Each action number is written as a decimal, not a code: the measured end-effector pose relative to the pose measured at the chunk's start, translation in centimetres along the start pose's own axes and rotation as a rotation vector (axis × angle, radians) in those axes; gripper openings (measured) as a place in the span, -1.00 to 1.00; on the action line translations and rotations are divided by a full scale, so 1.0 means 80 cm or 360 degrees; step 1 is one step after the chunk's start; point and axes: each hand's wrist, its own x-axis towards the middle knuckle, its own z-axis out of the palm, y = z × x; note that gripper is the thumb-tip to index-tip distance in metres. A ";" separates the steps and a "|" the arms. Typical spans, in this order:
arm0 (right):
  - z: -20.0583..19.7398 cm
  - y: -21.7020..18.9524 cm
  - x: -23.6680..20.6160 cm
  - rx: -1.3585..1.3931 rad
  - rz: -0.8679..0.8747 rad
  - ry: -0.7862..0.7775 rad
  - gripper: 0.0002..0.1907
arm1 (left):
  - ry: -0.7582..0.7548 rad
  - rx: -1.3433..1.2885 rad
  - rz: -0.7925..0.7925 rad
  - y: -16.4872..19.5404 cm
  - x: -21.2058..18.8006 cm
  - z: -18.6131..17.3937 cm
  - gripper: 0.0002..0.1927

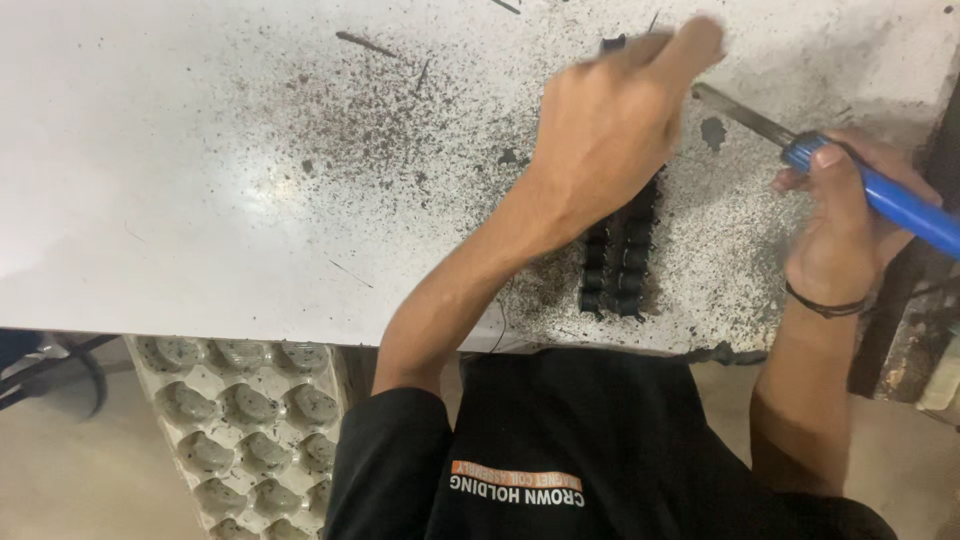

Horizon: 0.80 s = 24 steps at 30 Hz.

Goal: The person picks up black plastic components from the workbench, aligns them in rows on a strip, and uses a heated blue-handled tool to press and join them, occasionally swapping the tool at the bench. Finished strips and loose components accumulate on the table.

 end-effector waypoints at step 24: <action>0.019 -0.013 0.030 -0.0202 -0.0095 -0.0165 -0.79 | -0.0197 0.0387 -0.0179 -0.071 -0.026 0.098 -0.82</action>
